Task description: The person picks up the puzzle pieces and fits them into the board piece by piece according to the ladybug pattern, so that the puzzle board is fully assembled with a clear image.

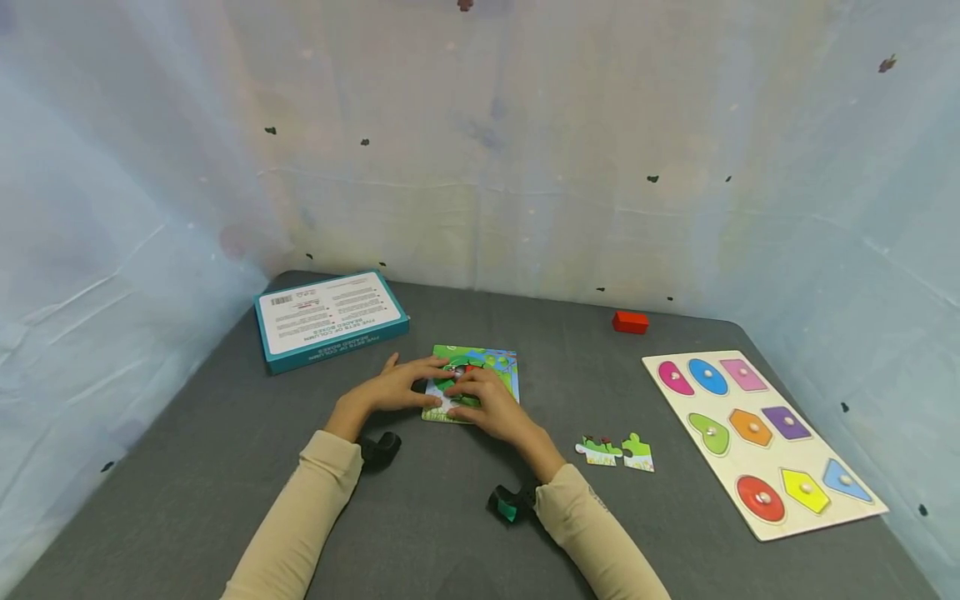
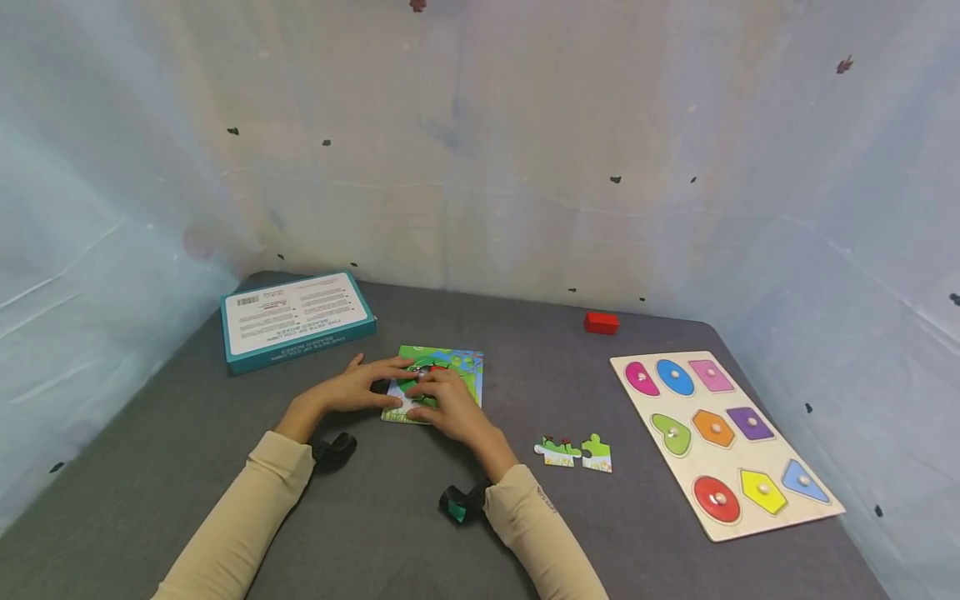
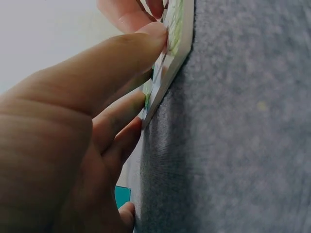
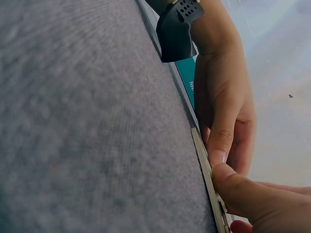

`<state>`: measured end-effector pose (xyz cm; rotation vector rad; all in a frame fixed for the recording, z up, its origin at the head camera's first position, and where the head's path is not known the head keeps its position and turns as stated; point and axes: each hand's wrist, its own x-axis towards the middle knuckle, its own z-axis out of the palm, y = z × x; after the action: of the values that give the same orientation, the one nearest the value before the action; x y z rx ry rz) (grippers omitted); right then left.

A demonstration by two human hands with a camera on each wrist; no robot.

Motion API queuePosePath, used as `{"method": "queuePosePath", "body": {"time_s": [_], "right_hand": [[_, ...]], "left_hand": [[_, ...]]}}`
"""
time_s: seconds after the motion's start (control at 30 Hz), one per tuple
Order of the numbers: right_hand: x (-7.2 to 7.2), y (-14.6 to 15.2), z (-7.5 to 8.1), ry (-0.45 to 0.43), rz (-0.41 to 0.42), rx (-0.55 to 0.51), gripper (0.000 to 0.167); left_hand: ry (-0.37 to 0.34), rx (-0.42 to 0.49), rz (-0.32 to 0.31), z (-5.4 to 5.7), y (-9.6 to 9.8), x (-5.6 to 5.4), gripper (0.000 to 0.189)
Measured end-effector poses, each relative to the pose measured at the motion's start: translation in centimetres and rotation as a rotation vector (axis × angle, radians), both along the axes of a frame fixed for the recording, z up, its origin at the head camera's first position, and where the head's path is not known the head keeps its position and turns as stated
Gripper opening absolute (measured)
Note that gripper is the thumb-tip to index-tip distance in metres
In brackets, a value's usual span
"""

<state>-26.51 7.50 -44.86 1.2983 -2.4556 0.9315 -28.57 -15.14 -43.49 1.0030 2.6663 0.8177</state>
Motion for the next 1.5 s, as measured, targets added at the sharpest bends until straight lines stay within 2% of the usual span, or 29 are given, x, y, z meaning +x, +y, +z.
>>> {"method": "queuePosePath", "body": {"time_s": [0.33, 0.73, 0.97, 1.27, 1.5], "right_hand": [[0.17, 0.05, 0.03, -0.005, 0.005, 0.01, 0.026], [0.03, -0.02, -0.57, 0.061, 0.05, -0.009, 0.026], [-0.04, 0.12, -0.61, 0.023, 0.078, -0.019, 0.026], [-0.04, 0.13, -0.43, -0.017, 0.081, -0.004, 0.027], [-0.02, 0.06, -0.4, -0.032, 0.067, 0.002, 0.026]], "left_hand": [[0.026, -0.002, 0.012, 0.1, 0.02, 0.07, 0.053], [0.044, -0.003, 0.042, -0.38, 0.23, 0.02, 0.05], [0.052, 0.007, 0.045, -0.27, 0.37, 0.1, 0.05], [0.062, -0.009, 0.034, -0.15, 0.35, 0.06, 0.049], [0.074, -0.009, 0.05, -0.27, 0.54, -0.02, 0.049]]}}
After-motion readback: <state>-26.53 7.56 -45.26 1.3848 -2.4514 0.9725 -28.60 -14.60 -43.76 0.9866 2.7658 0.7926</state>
